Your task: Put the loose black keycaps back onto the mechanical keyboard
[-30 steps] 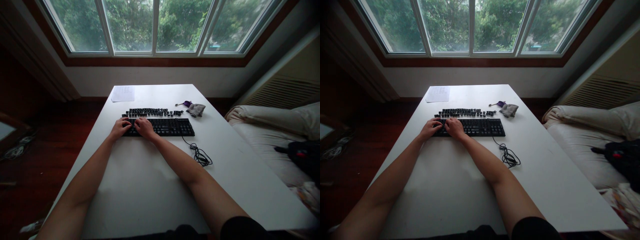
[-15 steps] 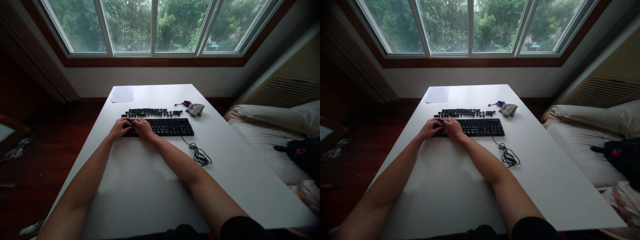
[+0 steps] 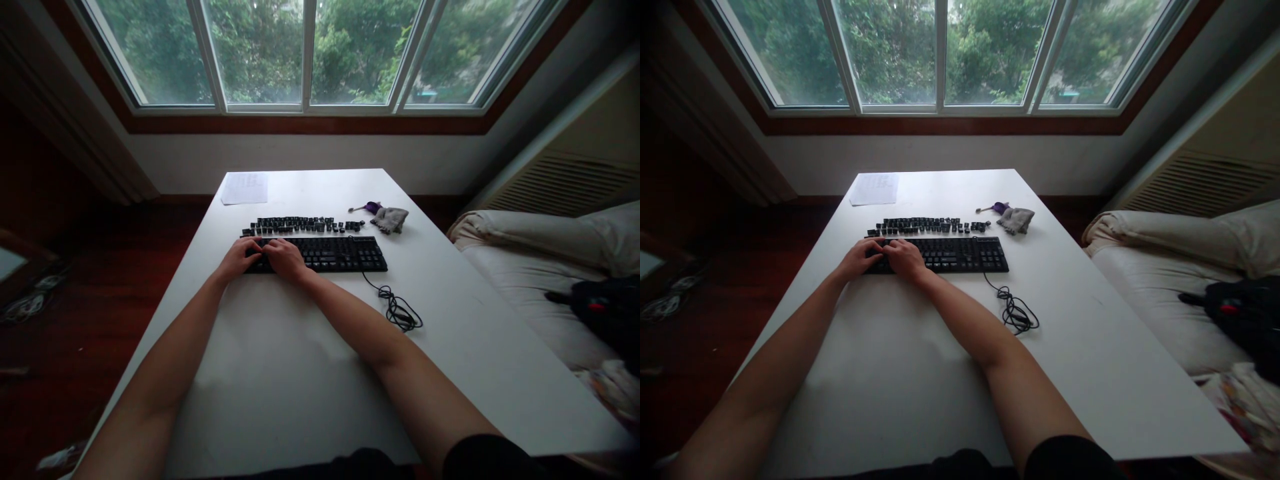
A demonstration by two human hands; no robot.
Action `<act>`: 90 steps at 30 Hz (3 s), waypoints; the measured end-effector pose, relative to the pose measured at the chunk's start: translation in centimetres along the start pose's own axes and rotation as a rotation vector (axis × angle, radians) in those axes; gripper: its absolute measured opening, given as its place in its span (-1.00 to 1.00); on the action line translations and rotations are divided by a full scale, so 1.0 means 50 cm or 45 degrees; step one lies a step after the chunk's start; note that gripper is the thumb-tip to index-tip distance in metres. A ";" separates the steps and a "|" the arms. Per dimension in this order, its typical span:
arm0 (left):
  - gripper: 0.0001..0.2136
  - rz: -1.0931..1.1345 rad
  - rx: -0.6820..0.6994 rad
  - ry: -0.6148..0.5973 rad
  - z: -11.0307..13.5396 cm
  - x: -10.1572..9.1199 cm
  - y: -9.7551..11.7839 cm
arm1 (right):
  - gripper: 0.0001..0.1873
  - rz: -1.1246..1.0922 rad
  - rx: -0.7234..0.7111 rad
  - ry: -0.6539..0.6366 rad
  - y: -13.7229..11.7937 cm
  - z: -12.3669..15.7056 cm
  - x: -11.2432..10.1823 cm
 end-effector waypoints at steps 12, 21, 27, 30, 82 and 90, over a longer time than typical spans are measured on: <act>-0.90 0.064 -0.069 0.018 0.001 0.001 -0.009 | -0.70 -0.076 0.044 0.029 0.002 0.004 -0.010; -0.89 0.009 -0.025 0.022 0.003 0.001 -0.001 | -0.70 -0.061 0.038 0.033 0.004 0.005 -0.009; -0.87 0.000 -0.020 -0.024 -0.003 0.001 -0.009 | -0.70 -0.074 0.052 0.013 0.004 0.004 -0.011; -0.87 -0.009 -0.005 -0.040 -0.008 0.003 -0.016 | -0.69 -0.074 0.049 0.014 0.005 0.003 -0.007; -0.87 -0.188 0.108 0.049 0.014 0.009 0.010 | -0.75 -0.354 0.391 0.356 0.080 0.013 -0.061; -0.89 -0.110 0.054 0.053 0.010 0.023 0.002 | -0.72 -0.192 0.686 0.390 0.281 0.106 -0.191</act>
Point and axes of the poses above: each hand's wrist, its own z-axis away from the middle knuckle, its own x-axis out of the palm, y = z × x, the point moved 4 cm from there along -z, towards the middle knuckle, and after that the axes turned 14 degrees about -x, right-handed, at the moved point
